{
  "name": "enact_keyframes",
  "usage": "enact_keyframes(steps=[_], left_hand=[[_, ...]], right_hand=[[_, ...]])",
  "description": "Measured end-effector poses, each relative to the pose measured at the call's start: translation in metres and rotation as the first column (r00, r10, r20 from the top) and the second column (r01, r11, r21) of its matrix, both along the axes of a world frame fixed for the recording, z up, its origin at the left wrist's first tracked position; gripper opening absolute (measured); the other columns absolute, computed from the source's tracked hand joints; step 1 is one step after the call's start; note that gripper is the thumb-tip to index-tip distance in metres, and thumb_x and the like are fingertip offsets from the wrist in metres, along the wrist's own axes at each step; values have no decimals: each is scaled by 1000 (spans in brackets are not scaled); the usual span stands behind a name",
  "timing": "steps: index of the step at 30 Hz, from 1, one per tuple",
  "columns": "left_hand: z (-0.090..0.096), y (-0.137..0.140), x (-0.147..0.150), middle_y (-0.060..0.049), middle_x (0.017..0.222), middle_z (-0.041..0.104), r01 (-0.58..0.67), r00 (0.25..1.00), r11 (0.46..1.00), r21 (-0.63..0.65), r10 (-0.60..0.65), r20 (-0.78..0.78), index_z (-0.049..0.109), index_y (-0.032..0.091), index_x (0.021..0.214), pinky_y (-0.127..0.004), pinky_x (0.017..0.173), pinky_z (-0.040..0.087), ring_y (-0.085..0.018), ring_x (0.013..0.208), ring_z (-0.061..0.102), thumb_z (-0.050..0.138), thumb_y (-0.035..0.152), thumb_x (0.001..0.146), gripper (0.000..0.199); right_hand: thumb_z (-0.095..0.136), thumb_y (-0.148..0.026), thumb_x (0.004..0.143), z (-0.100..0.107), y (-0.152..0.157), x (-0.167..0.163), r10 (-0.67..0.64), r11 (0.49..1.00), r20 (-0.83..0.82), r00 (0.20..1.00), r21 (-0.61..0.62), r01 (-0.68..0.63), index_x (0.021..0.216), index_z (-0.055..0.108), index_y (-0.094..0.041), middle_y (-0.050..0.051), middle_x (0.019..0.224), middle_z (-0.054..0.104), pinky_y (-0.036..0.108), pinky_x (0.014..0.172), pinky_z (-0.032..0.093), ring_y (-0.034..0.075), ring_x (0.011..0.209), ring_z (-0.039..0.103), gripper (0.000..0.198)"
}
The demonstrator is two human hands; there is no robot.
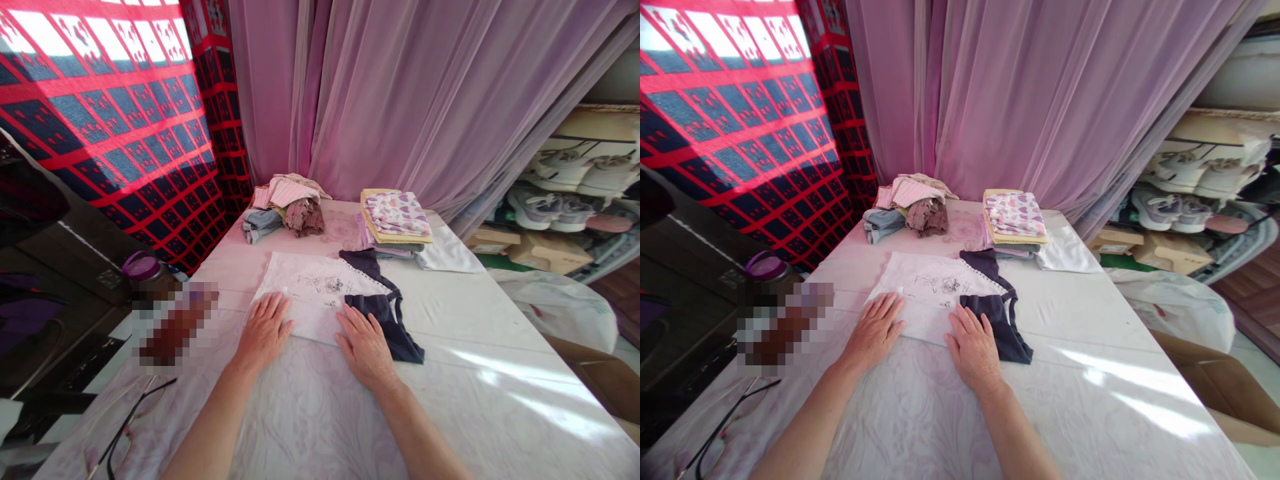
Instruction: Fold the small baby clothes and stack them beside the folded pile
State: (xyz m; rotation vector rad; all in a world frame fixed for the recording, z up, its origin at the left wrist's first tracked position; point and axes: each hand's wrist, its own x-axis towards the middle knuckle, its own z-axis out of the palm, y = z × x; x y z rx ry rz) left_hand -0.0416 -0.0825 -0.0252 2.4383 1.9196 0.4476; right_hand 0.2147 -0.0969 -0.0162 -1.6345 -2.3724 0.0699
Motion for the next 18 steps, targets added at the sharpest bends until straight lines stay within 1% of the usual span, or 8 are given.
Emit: enact_keyframes(steps=[2,3,7,10,12,15,18], left_hand=[[0,0,0,-8,153,44,-12,1000,1000,5,12,6,51,24,141,-50,117,26,-30,143,35,42,44,96,50],[0,0,1,-8,153,44,-15,1000,1000,6,15,9,52,25,141,-50,117,26,-30,143,35,43,44,95,50],[0,1,1,-8,152,44,-12,1000,1000,12,12,15,52,26,140,-50,117,26,-30,143,34,45,44,93,50],[1,1,1,-9,152,45,-15,1000,1000,11,15,10,53,24,139,-49,117,27,-30,142,35,45,44,93,51],[2,1,2,-10,151,45,-15,1000,1000,11,15,8,53,23,139,-50,117,27,-31,142,36,45,46,93,51],[2,2,1,-10,151,46,-16,1000,1000,18,16,13,53,23,139,-50,116,27,-31,141,37,44,47,93,52],[1,3,1,-10,151,46,-14,1000,1000,22,14,16,53,24,139,-49,116,27,-31,141,37,44,48,93,52]], right_hand=[[39,-32,98,-2,-1,2,6,1000,0,1000,20,-6,140,53,-23,8,152,44,51,115,26,26,138,42,46],[38,-33,98,-3,-1,3,-13,1000,4,1000,24,13,143,50,-22,9,153,42,52,116,25,26,139,40,48],[40,-41,96,-4,-2,3,-156,987,51,986,-23,157,147,43,-12,15,154,38,55,116,22,30,143,34,59],[39,-45,96,-3,-3,1,-171,983,76,982,-57,176,146,44,-10,16,153,39,55,116,21,31,144,32,61],[38,-45,97,-2,-3,0,-165,984,70,984,-56,169,145,45,-10,16,153,39,54,116,22,31,143,32,61],[36,-40,98,0,-1,4,-163,986,12,987,-18,163,141,50,-11,14,149,46,52,114,26,29,139,39,54],[33,-33,99,3,5,21,-207,975,-118,971,54,215,132,59,-16,11,137,59,43,106,38,25,127,53,46]])
